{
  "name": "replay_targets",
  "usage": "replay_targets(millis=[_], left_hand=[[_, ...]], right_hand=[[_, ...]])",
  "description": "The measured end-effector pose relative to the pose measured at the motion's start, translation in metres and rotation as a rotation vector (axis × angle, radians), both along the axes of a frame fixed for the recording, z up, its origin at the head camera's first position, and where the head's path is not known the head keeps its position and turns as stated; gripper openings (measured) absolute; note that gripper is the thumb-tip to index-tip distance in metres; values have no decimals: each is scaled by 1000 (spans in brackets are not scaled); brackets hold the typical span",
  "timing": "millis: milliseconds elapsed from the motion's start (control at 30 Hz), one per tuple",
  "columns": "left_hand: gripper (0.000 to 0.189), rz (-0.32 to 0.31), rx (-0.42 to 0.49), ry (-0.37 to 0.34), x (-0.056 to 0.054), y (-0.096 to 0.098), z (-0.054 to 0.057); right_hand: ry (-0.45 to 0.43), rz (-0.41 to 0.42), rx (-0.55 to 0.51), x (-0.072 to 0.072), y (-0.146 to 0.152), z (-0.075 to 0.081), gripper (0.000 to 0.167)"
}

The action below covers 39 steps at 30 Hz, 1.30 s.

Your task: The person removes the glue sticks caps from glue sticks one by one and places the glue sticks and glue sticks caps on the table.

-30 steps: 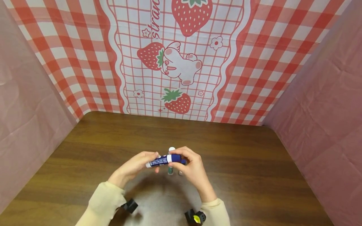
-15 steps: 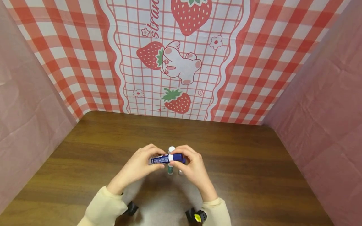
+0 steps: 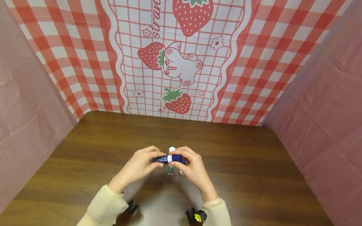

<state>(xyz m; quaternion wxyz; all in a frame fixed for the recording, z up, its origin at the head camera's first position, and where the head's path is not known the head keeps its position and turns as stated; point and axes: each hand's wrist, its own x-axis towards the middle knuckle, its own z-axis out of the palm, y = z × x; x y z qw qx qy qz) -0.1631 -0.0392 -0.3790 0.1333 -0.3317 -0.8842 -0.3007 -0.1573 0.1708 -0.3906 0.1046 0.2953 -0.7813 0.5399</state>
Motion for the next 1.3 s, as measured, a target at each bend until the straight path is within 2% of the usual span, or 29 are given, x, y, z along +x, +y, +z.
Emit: replay_targets(millis=[267,433,533,733,1000,1133,1300], left_hand=[[30,-63,-25,-42,-7,-2,-4],[27,-141,-13,-222,-12,-10,-7],[25,-168,41,-316,-16,-17,-11],[26,-206,194,-367,-19,-17,-20],[23,-196,299,-454,-19,-4,-32],[23,-175,296,-468,-18,0,-37],[22,-170,295,-484,-16,1,-43]], right_hand=[[28,64,24,-2,4,0,26],[56,136,14,-2,7,0,27],[65,141,6,-2,9,0,27],[18,63,12,-2,10,-1,28],[-84,-122,36,13,8,7,27],[-68,-161,89,18,9,11,24],[14,-175,124,20,11,7,24]])
